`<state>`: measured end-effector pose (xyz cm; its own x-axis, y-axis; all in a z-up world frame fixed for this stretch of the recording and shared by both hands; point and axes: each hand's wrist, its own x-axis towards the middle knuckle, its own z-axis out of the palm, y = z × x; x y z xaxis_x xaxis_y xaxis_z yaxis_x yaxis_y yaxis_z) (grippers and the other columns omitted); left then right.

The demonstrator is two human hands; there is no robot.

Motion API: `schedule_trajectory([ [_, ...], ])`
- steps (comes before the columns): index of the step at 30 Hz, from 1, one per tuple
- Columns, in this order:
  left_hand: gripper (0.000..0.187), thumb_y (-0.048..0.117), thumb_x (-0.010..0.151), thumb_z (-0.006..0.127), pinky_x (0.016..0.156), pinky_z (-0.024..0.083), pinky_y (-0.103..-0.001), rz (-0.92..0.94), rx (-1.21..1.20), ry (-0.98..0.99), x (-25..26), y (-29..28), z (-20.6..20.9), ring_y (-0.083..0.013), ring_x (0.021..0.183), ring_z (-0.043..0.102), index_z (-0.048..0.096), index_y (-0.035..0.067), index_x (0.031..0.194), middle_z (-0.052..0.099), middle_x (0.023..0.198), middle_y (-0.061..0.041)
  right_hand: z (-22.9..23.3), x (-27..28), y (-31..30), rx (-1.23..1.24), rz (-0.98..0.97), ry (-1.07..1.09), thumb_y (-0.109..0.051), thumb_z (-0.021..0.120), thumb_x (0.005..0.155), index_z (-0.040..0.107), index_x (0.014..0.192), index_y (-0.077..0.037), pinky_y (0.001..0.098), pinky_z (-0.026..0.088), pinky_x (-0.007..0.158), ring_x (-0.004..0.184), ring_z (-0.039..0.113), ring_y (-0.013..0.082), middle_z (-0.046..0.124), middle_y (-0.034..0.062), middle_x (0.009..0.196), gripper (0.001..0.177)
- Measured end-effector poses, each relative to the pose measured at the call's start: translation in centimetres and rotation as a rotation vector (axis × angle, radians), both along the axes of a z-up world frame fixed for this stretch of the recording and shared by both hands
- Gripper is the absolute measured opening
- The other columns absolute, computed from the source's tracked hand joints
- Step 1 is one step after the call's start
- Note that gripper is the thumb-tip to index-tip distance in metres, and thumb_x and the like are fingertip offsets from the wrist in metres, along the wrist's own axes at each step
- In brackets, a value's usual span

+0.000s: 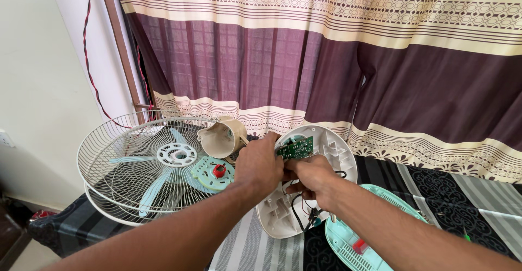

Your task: The person uses a screwdriver to loosen and remove screws from a circuit board inside the disassembled base of an electric fan. They detach wires from the board, set the board aside, and then reattach the wires and reposition the board within the base housing.

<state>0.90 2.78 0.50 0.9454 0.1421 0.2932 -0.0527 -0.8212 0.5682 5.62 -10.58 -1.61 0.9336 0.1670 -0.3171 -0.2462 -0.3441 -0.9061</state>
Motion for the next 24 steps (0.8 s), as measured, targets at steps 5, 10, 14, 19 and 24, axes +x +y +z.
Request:
schedule_trajectory([
  [5, 0.03, 0.015, 0.091, 0.065, 0.091, 0.054, -0.053, -0.014, 0.006, -0.004, 0.2, 0.2, -0.2, -0.0425, 0.1, 0.069, 0.061, 0.009, 0.119, 0.073, 0.102, -0.021, -0.2, 0.1, 0.2, -0.042, -0.037, -0.149, -0.02, 0.067, 0.092, 0.079, 0.096, -0.002, 0.0308, 0.042, 0.052, 0.062, 0.068, 0.0169, 0.081, 0.0078, 0.088, 0.022],
  [10, 0.03, 0.015, 0.09, 0.065, 0.091, 0.053, -0.054, -0.026, 0.006, -0.014, 0.4, 0.4, -0.5, -0.0432, 0.101, 0.068, 0.06, 0.01, 0.119, 0.072, 0.101, -0.021, 0.2, -1.1, 0.7, -0.164, -0.137, -0.296, -0.014, 0.076, 0.084, 0.083, 0.092, 0.0, 0.0305, 0.057, 0.059, 0.06, 0.068, 0.016, 0.082, 0.0082, 0.084, 0.018],
  [14, 0.031, 0.016, 0.09, 0.065, 0.091, 0.053, -0.054, -0.026, 0.012, -0.03, 0.5, 0.5, -0.6, -0.0431, 0.101, 0.068, 0.06, 0.01, 0.12, 0.072, 0.101, -0.021, 0.8, -2.0, 1.0, -0.183, -0.159, -0.295, -0.013, 0.075, 0.083, 0.083, 0.092, -0.002, 0.0307, 0.058, 0.06, 0.058, 0.068, 0.016, 0.082, 0.0073, 0.083, 0.017],
  [19, 0.031, 0.016, 0.09, 0.066, 0.091, 0.053, -0.054, -0.027, 0.01, -0.013, 0.4, 0.4, -0.4, -0.0431, 0.101, 0.068, 0.061, 0.009, 0.12, 0.072, 0.102, -0.021, 1.2, -2.1, 0.9, -0.181, -0.157, -0.215, -0.025, 0.071, 0.09, 0.082, 0.093, 0.001, 0.03, 0.056, 0.061, 0.059, 0.068, 0.017, 0.081, 0.0071, 0.085, 0.028],
  [24, 0.031, 0.016, 0.091, 0.065, 0.091, 0.055, -0.052, -0.027, 0.0, 0.017, 0.2, 0.3, -0.1, -0.0412, 0.101, 0.07, 0.059, 0.008, 0.12, 0.073, 0.102, -0.02, 1.3, -2.0, 1.0, -0.186, -0.117, -0.285, -0.021, 0.07, 0.088, 0.082, 0.094, -0.001, 0.0314, 0.058, 0.059, 0.057, 0.069, 0.0165, 0.083, 0.007, 0.083, 0.024],
])
